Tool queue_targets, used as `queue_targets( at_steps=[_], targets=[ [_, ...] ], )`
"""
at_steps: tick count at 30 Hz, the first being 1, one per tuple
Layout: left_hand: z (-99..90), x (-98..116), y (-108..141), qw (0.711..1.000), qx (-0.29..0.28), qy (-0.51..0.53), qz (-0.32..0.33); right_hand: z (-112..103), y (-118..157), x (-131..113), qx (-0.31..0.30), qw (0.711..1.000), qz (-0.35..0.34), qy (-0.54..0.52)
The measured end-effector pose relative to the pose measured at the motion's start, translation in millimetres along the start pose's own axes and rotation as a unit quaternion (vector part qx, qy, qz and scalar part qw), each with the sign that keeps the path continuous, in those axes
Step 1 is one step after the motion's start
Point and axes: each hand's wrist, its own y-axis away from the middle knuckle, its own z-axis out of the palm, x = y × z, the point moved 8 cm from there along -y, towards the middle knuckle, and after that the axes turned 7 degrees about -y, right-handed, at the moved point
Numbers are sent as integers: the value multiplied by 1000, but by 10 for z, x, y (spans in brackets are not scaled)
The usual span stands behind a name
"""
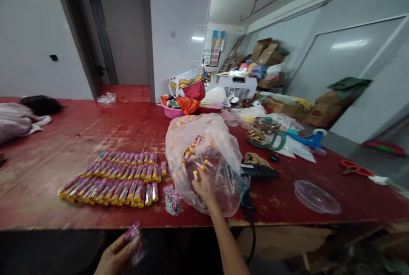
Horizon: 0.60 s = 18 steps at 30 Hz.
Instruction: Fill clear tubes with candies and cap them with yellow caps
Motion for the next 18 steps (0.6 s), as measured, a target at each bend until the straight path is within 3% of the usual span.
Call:
queue_targets(
  at_steps=[4, 7, 10, 12, 15, 18],
  targets=[
    [-34, 65, 8, 999, 22, 44, 8, 141, 673, -224, -52, 984, 23, -171],
    [-21, 133, 26, 997, 32, 66, 4, 432, 1214, -529, -132, 903, 77, -402],
    [35, 221, 68, 994, 40, 102, 2, 595, 1488, -837, -147, 857, 74, -489],
    [58, 240, 102, 991, 51, 121, -17, 664, 1545, -1002, -165, 854, 48, -492],
    [76, 245, 153, 989, 50, 135, -36, 703, 1575, -1196, -184, 883, -16, -432],
    [73, 247, 205, 987, 40, 151, -39, 627, 1622, -1335, -122, 918, -98, -364]
  ],
)
